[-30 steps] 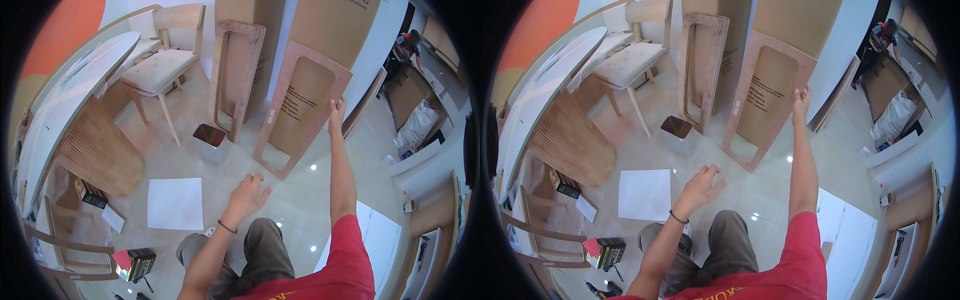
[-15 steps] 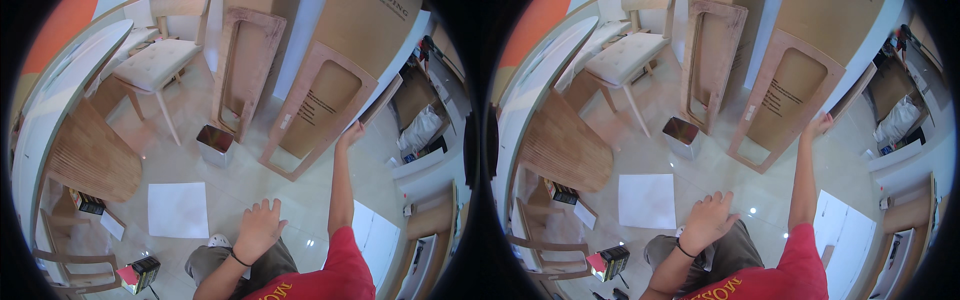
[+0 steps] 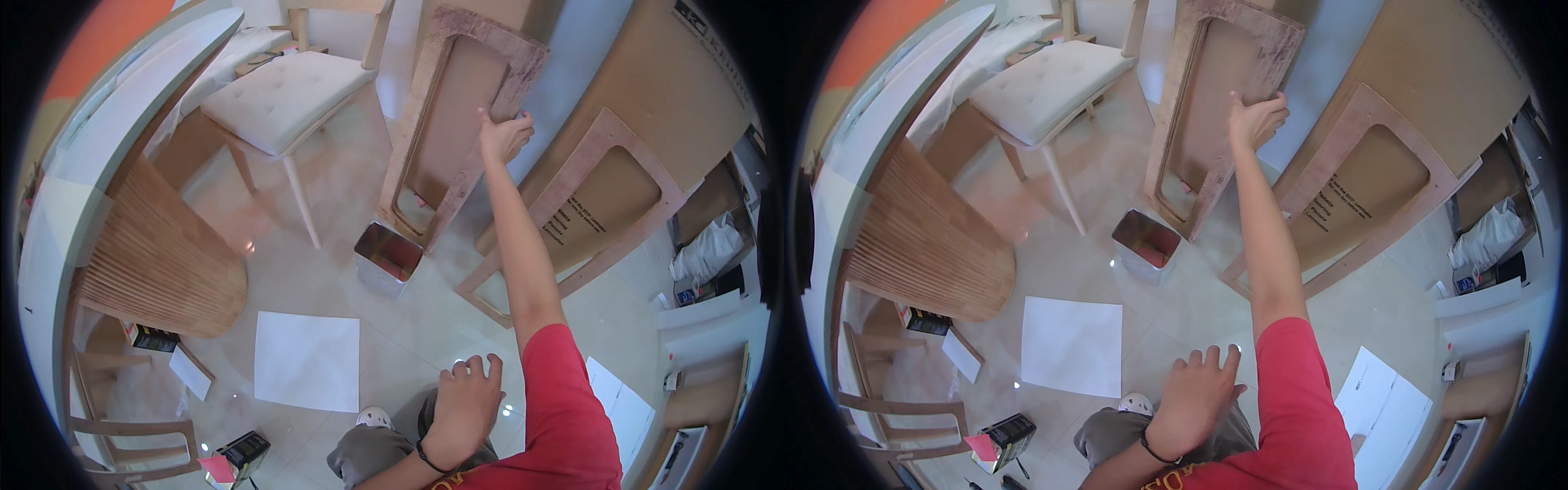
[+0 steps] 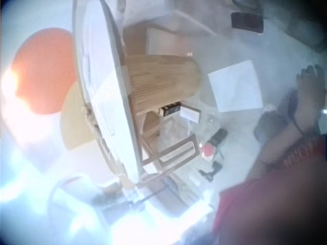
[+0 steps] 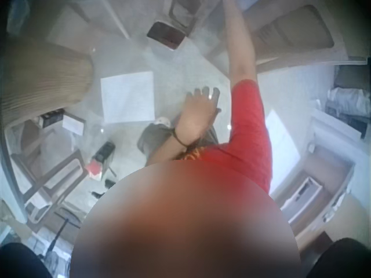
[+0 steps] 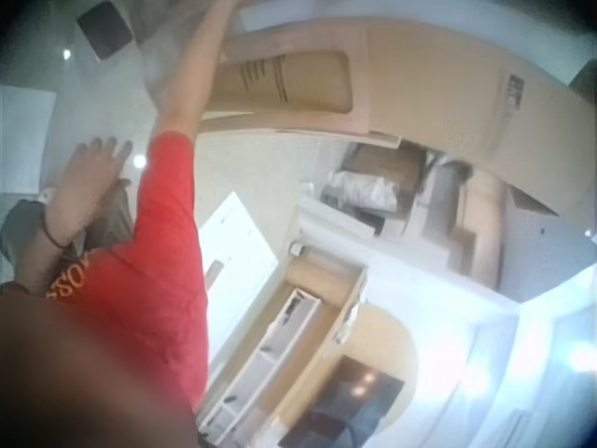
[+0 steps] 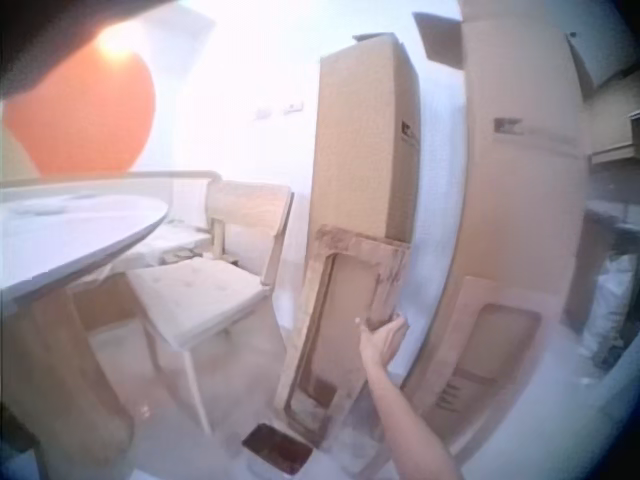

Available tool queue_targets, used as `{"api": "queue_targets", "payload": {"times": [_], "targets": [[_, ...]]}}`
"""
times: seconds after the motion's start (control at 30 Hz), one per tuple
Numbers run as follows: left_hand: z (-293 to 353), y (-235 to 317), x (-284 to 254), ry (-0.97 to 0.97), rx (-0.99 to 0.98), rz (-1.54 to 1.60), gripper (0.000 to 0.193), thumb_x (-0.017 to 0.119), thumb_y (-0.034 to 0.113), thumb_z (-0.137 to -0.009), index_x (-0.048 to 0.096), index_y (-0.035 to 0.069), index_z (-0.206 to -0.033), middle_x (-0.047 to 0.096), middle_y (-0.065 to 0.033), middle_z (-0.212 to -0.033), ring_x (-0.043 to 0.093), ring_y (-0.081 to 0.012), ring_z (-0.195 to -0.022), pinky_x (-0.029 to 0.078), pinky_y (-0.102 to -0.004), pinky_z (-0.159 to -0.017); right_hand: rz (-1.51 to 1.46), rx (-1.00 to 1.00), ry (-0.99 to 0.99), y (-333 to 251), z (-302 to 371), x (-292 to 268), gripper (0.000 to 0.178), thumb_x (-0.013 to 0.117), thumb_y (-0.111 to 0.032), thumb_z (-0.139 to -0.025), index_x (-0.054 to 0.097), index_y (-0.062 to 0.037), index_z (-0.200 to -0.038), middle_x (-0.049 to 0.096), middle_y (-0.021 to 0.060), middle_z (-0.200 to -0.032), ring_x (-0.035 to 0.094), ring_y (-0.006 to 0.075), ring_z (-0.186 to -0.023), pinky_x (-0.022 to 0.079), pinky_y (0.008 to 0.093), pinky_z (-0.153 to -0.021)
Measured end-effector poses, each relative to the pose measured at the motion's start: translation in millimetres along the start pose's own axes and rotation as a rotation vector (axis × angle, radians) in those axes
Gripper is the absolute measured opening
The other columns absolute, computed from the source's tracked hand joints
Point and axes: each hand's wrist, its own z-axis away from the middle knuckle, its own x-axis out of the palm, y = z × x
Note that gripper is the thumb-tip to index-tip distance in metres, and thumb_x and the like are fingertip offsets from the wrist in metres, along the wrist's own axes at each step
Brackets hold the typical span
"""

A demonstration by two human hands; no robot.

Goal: The person assembles a wooden frame by hammering nails into joints and using a power drill to drive screws. They handle wooden frame pieces, a hammer, and a drill, working on the floor in a room with other furniture parts.

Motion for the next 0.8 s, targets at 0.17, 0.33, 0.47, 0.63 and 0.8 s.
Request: {"api": "queue_targets", "payload": {"times": [0.17,0.33,0.47,0.63,0.8], "targets": [[-5.3,1.8,-0.6,-0.021,0.009,0.038,0.05,0.065,0.031,-0.084,0.051,0.003,-0.122,0.058,-0.0124,-0.096,0.06,-0.026,-0.089,0.048,-0.0377,-0.068,0.013,0.024,-0.024,-0.5,1.6,1.4,0.076,0.082,-0.027,-0.068,0.035,-0.0001,-0.122,0.044,0.0203,-0.114,0.047,0.0393,-0.11,0.043,0.0478,-0.09],[-3.7,6.2,0.6,0.009,0.035,0.016,0.042,0.065,0.021,-0.079,0.055,-0.002,-0.113,0.058,-0.0123,-0.094,0.06,-0.0252,-0.088,0.048,-0.0371,-0.068,-0.078,-0.174,0.067,0.9,22.7,-3.1,0.058,0.074,-0.02,-0.071,0.044,0.0055,-0.113,0.047,0.0208,-0.108,0.047,0.04,-0.107,0.041,0.0487,-0.09],[4.1,9.9,0.6,-0.029,0.038,-0.048,0.035,0.063,0.012,-0.075,0.057,-0.002,-0.106,0.058,-0.0117,-0.092,0.059,-0.0249,-0.085,0.048,-0.0363,-0.068,-0.46,-0.232,0.086,2.1,33.3,-1.0,0.054,0.073,-0.018,-0.072,0.045,0.0083,-0.11,0.053,0.0244,-0.105,0.052,0.0417,-0.103,0.043,0.0486,-0.089],[16.4,13.0,1.3,0.024,0.026,-0.045,0.034,0.064,0.015,-0.077,0.057,-0.001,-0.106,0.058,-0.0113,-0.091,0.059,-0.0242,-0.085,0.047,-0.0355,-0.067,-0.692,-0.166,0.016,2.3,35.9,-12.9,0.051,0.072,-0.017,-0.076,0.044,0.0082,-0.11,0.06,0.0284,-0.1,0.061,0.0427,-0.093,0.049,0.0464,-0.08],[25.4,18.7,-1.1,0.059,0.021,-0.018,0.041,0.066,0.023,-0.082,0.053,-0.001,-0.113,0.057,-0.0118,-0.093,0.059,-0.0244,-0.085,0.047,-0.0363,-0.068,-0.677,-0.255,0.075,-2.9,19.6,-49.9,0.049,0.071,-0.016,-0.079,0.043,0.0076,-0.111,0.061,0.0276,-0.101,0.064,0.0364,-0.093,0.051,0.0427,-0.078]]}}
